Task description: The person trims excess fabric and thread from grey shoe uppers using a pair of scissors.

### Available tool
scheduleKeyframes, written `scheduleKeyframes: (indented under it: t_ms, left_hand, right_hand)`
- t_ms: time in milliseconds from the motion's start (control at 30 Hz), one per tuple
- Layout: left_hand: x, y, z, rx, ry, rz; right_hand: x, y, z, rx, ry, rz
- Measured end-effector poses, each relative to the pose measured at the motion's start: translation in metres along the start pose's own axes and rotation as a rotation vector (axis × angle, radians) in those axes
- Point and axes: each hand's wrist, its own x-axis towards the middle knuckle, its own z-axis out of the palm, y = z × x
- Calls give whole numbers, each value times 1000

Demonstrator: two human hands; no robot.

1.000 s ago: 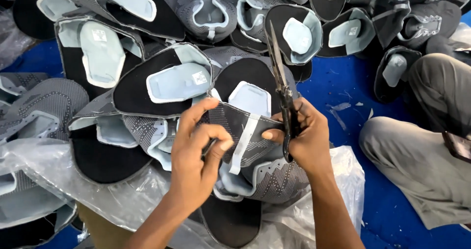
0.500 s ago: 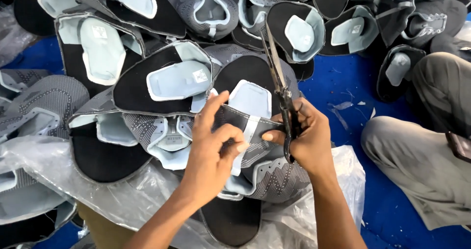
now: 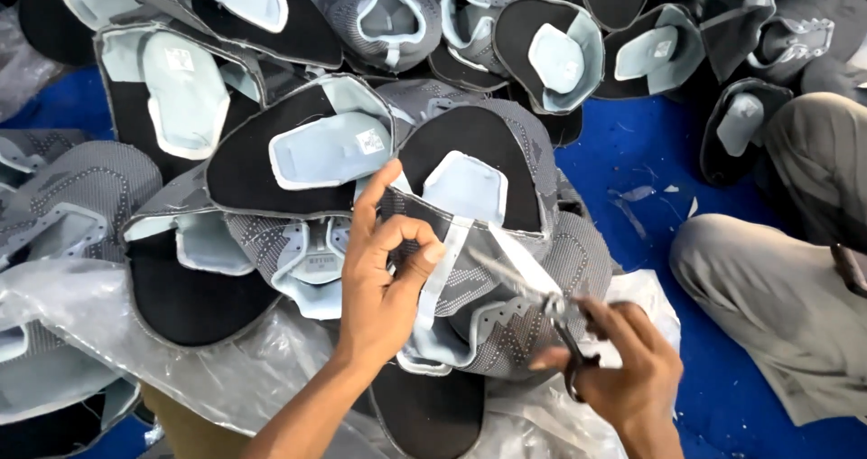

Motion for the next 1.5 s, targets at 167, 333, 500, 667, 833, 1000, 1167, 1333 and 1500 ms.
scheduleKeyframes:
  t_ms: [167, 333, 500, 667, 833, 1000, 1167, 1333, 1500]
  left_hand:
    - [-1, 6, 9, -22, 22, -56]
    - [-6, 13, 9, 5, 44, 19]
    - [-10, 13, 5, -28, 35, 11]
    - [-14, 13, 6, 12, -5, 67]
    - [-13, 17, 2, -17, -25, 87]
    - [-12, -12, -12, -263, 92, 11]
    - [-6, 15, -28, 185, 177, 39]
    - [22, -9, -17, 256, 57, -123]
    - [12, -37, -9, 222, -83, -203]
  right_hand:
    - [-15, 15, -9, -181, 43, -142]
    - [0, 8, -9, -223, 37, -234]
    - [4, 3, -10, -227, -13, -216]
    - [9, -7, -16, -276, -2, -279]
    - [9, 4, -12, -248, -77, -307]
    - [11, 6, 0, -156, -55, -207]
    - [24, 29, 22, 160, -37, 240]
    - [52, 54, 61, 749, -77, 451]
    - [52, 64, 102, 1044, -101, 650]
